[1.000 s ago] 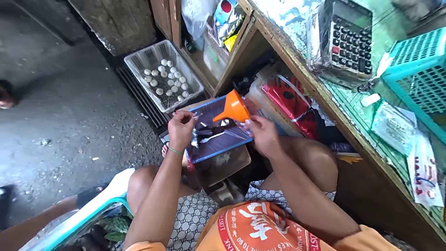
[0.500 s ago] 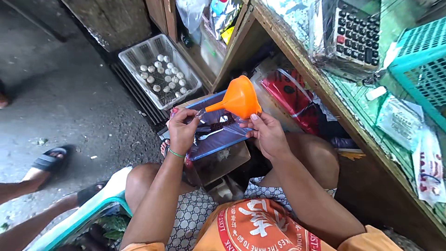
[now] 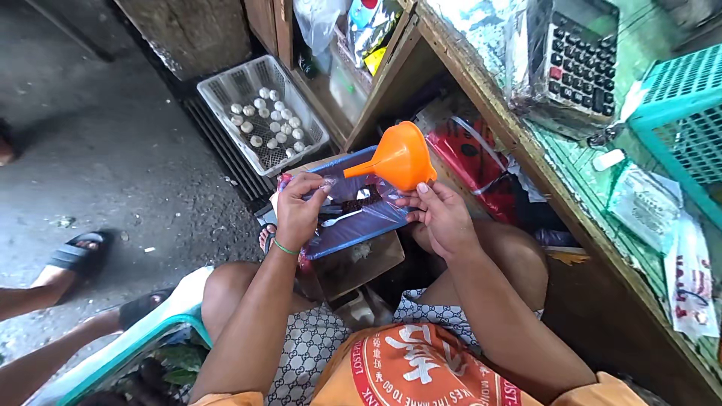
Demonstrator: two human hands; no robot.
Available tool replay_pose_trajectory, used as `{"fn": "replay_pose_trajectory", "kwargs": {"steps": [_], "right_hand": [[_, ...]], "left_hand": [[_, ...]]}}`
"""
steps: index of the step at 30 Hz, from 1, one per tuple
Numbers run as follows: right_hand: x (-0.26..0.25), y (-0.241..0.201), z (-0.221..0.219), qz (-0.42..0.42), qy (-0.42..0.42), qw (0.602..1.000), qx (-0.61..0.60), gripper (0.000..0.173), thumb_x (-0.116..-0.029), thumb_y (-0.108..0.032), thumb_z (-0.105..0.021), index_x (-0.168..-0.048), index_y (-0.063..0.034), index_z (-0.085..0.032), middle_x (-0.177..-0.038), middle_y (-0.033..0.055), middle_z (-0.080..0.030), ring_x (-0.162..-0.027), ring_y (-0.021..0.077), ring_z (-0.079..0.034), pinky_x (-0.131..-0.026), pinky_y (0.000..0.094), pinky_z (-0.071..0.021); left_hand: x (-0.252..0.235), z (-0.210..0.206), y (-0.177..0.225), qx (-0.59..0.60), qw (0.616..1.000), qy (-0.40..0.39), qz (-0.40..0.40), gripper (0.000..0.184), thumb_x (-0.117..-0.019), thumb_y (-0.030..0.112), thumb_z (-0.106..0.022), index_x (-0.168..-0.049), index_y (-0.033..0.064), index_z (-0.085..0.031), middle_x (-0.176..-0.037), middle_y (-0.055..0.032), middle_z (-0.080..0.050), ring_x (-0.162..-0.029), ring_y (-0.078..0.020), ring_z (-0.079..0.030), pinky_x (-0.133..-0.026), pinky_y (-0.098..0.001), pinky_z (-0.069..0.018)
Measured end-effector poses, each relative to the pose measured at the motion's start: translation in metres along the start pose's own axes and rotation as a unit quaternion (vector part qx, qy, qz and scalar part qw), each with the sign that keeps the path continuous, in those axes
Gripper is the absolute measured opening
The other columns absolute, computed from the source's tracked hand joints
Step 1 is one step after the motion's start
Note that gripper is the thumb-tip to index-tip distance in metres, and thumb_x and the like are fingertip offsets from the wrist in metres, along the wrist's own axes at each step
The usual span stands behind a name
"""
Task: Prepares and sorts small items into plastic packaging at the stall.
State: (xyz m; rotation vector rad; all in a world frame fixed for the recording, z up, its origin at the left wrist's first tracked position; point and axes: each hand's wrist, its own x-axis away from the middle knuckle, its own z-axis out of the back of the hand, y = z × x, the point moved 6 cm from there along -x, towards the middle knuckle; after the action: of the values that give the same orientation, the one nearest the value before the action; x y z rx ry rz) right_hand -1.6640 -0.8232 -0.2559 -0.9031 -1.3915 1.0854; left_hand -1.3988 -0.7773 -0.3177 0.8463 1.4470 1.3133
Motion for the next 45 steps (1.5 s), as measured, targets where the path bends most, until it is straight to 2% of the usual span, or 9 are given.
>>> {"fn": "replay_pose_trajectory", "kwargs": {"steps": [8,17,27,31,35,38,41,43,45], "right_hand": [[0.005,-0.005,-0.004,-0.007,-0.016,0.999,-0.027,0.025,-0.1097,-0.016,-0.044,-0.111,-0.0010,-0.064,-0.106,0.0173,-0.074,-0.087,0.0229,-0.074,-0.066,0.0325,-0.0614],[0.007,0.000,-0.012,-0.016,-0.043,0.998,-0.041,0.025,-0.1094,-0.016,-0.043,-0.110,-0.0014,-0.063,-0.108,0.0179,-0.073,-0.087,0.0233,-0.074,-0.067,0.0324,-0.0614],[0.005,0.004,-0.011,-0.020,-0.041,0.999,-0.019,0.023,-0.1086,-0.015,-0.046,-0.108,-0.0013,-0.064,-0.105,0.0171,-0.074,-0.086,0.0216,-0.074,-0.066,0.0311,-0.0610],[0.005,0.005,-0.011,-0.013,-0.044,0.999,0.000,0.022,-0.1078,-0.014,-0.048,-0.111,-0.0007,-0.066,-0.103,0.0170,-0.074,-0.086,0.0212,-0.073,-0.066,0.0306,-0.0604],[0.002,0.002,-0.010,-0.010,-0.038,0.999,0.014,0.023,-0.1080,-0.014,-0.048,-0.113,-0.0008,-0.066,-0.102,0.0163,-0.074,-0.085,0.0213,-0.074,-0.066,0.0307,-0.0607],[0.000,-0.003,-0.011,0.003,-0.040,0.998,0.045,0.022,-0.1072,-0.015,-0.051,-0.111,-0.0013,-0.067,-0.100,0.0149,-0.075,-0.084,0.0205,-0.073,-0.066,0.0305,-0.0604],[-0.007,-0.017,-0.017,0.043,-0.089,0.982,0.161,0.018,-0.1049,-0.016,-0.056,-0.110,-0.0044,-0.069,-0.092,0.0084,-0.075,-0.075,0.0138,-0.070,-0.064,0.0263,-0.0579],[-0.015,-0.036,-0.029,0.086,-0.139,0.950,0.267,0.016,-0.1031,-0.019,-0.059,-0.110,-0.0084,-0.070,-0.089,0.0023,-0.073,-0.072,0.0093,-0.067,-0.065,0.0265,-0.0565],[-0.027,-0.053,-0.043,0.127,-0.180,0.925,0.308,0.016,-0.1008,-0.018,-0.062,-0.110,-0.0080,-0.071,-0.092,0.0024,-0.071,-0.076,0.0099,-0.067,-0.069,0.0301,-0.0581]], "left_hand": [[0.001,-0.001,0.006,-0.015,0.998,0.052,-0.039,0.010,-0.0842,0.003,-0.078,-0.087,0.0086,-0.070,-0.094,-0.0017,-0.069,-0.088,-0.0129,-0.066,-0.077,-0.0305,-0.0580],[0.003,-0.004,0.012,-0.080,0.993,0.050,-0.076,0.012,-0.0826,0.002,-0.079,-0.086,0.0077,-0.070,-0.096,-0.0023,-0.069,-0.096,-0.0130,-0.066,-0.086,-0.0315,-0.0566],[0.003,-0.002,0.013,-0.104,0.990,0.045,-0.081,0.007,-0.0842,0.005,-0.076,-0.088,0.0079,-0.071,-0.094,-0.0019,-0.068,-0.092,-0.0124,-0.065,-0.083,-0.0322,-0.0563],[0.003,-0.006,0.013,-0.111,0.991,0.025,-0.077,0.018,-0.0851,0.004,-0.076,-0.102,0.0065,-0.072,-0.098,-0.0027,-0.069,-0.092,-0.0126,-0.065,-0.084,-0.0317,-0.0570],[0.003,-0.011,0.017,-0.115,0.989,-0.016,-0.091,0.031,-0.0819,0.013,-0.080,-0.111,0.0072,-0.073,-0.108,-0.0038,-0.069,-0.105,-0.0144,-0.065,-0.094,-0.0351,-0.0560],[0.003,-0.009,0.018,-0.133,0.986,-0.002,-0.097,0.021,-0.0879,0.022,-0.078,-0.106,0.0107,-0.078,-0.111,-0.0034,-0.068,-0.110,-0.0166,-0.062,-0.096,-0.0369,-0.0531],[0.000,-0.009,0.014,-0.105,0.994,-0.023,-0.020,0.013,-0.0901,0.022,-0.076,-0.097,0.0118,-0.077,-0.102,0.0000,-0.070,-0.100,-0.0126,-0.064,-0.089,-0.0340,-0.0532],[0.000,-0.014,0.001,0.030,0.990,-0.058,0.123,0.010,-0.0918,0.020,-0.076,-0.093,0.0095,-0.073,-0.088,-0.0008,-0.071,-0.078,-0.0092,-0.066,-0.070,-0.0279,-0.0560],[0.002,-0.017,-0.009,0.152,0.962,-0.095,0.204,0.006,-0.0915,0.013,-0.074,-0.093,0.0078,-0.073,-0.083,-0.0020,-0.069,-0.072,-0.0091,-0.063,-0.066,-0.0266,-0.0543]]}}
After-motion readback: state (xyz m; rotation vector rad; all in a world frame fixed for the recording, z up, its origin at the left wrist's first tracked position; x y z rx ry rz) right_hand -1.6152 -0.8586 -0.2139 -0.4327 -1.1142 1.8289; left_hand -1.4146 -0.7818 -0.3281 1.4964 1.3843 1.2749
